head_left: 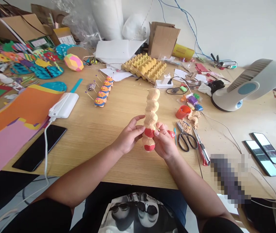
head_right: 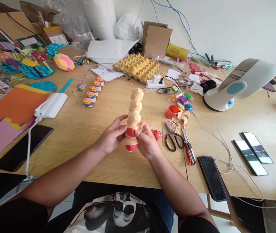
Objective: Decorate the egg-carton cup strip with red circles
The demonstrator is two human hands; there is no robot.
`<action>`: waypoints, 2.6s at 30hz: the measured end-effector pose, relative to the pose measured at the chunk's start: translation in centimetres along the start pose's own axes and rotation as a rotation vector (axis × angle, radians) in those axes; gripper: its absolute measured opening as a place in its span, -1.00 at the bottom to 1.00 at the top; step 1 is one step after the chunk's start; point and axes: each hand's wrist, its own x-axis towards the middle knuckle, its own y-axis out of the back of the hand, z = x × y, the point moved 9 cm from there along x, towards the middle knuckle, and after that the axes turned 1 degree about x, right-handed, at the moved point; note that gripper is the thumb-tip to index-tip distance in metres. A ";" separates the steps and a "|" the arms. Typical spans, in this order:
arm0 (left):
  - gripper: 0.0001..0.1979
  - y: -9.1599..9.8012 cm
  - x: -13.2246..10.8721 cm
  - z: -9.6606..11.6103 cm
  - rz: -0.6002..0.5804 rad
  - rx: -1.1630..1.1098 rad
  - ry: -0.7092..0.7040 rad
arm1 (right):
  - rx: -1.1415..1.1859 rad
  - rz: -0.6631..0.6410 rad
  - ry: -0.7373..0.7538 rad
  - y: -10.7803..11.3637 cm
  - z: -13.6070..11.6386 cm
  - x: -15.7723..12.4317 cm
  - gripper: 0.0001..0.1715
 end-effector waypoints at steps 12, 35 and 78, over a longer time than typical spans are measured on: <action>-0.30 -0.4 0.0 -0.4 -0.022 -0.116 0.049 | 0.013 0.003 -0.008 0.0 0.2 0.0 -0.56; -0.36 -0.1 -0.2 0.4 0.055 -0.038 -0.028 | 0.011 0.007 0.000 0.2 0.0 0.1 -0.55; -0.44 -0.4 0.2 -0.6 -0.009 -0.139 -0.020 | -0.025 0.011 0.047 0.1 -0.2 0.3 -0.59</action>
